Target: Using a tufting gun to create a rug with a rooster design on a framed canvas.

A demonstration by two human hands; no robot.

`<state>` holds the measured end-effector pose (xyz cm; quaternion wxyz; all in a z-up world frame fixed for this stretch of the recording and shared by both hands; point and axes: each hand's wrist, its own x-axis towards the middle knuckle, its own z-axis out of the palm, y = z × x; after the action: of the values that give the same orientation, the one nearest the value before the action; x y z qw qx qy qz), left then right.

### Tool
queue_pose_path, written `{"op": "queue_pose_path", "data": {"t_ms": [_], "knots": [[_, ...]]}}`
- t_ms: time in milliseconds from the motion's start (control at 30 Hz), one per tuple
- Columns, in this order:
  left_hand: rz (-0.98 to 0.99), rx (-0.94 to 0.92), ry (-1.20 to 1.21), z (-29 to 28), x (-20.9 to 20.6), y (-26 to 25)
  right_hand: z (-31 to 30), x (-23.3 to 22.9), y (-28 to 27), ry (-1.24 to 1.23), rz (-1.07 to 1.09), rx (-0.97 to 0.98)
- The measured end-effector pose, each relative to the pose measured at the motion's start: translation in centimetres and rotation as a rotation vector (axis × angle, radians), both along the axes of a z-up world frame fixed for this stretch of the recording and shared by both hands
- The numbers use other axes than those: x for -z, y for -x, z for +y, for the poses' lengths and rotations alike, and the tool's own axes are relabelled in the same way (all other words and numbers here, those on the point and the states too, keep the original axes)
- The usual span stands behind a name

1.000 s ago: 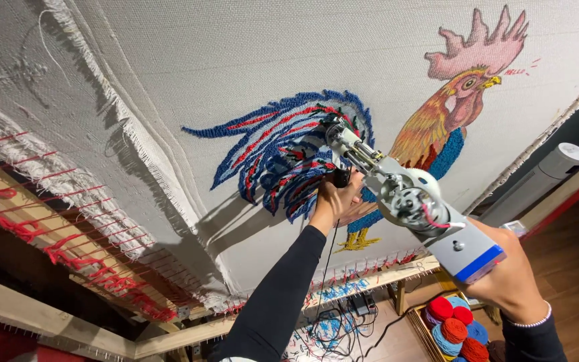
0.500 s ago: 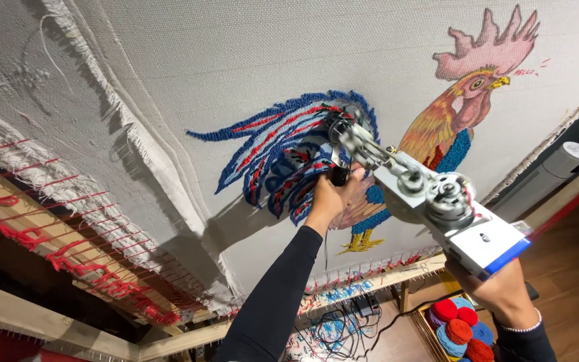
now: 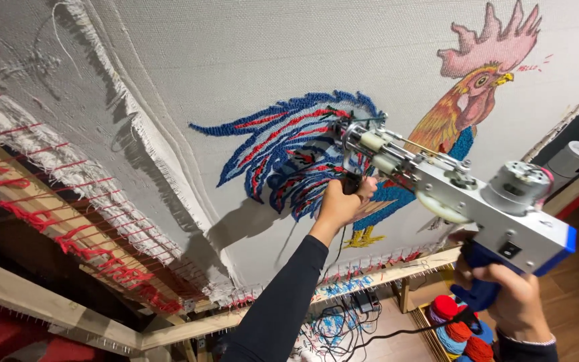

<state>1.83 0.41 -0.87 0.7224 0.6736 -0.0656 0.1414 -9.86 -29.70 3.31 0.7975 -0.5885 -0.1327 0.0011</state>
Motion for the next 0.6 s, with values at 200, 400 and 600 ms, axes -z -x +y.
{"op": "queue_pose_path", "data": {"t_ms": [200, 400, 600], "knots": [[0.036, 0.285, 0.158, -1.8, -1.6, 2.4, -4.7, 1.5, 1.5, -0.057, -0.034, -0.053], [0.016, 0.39, 0.01, -0.7, -1.8, 0.8, -5.6, 1.6, 2.1, -0.098, -0.021, -0.094], [-0.097, 0.098, 0.509, 2.4, -3.4, -2.5, -5.8, 1.7, 2.0, -0.097, -0.05, -0.045]]}}
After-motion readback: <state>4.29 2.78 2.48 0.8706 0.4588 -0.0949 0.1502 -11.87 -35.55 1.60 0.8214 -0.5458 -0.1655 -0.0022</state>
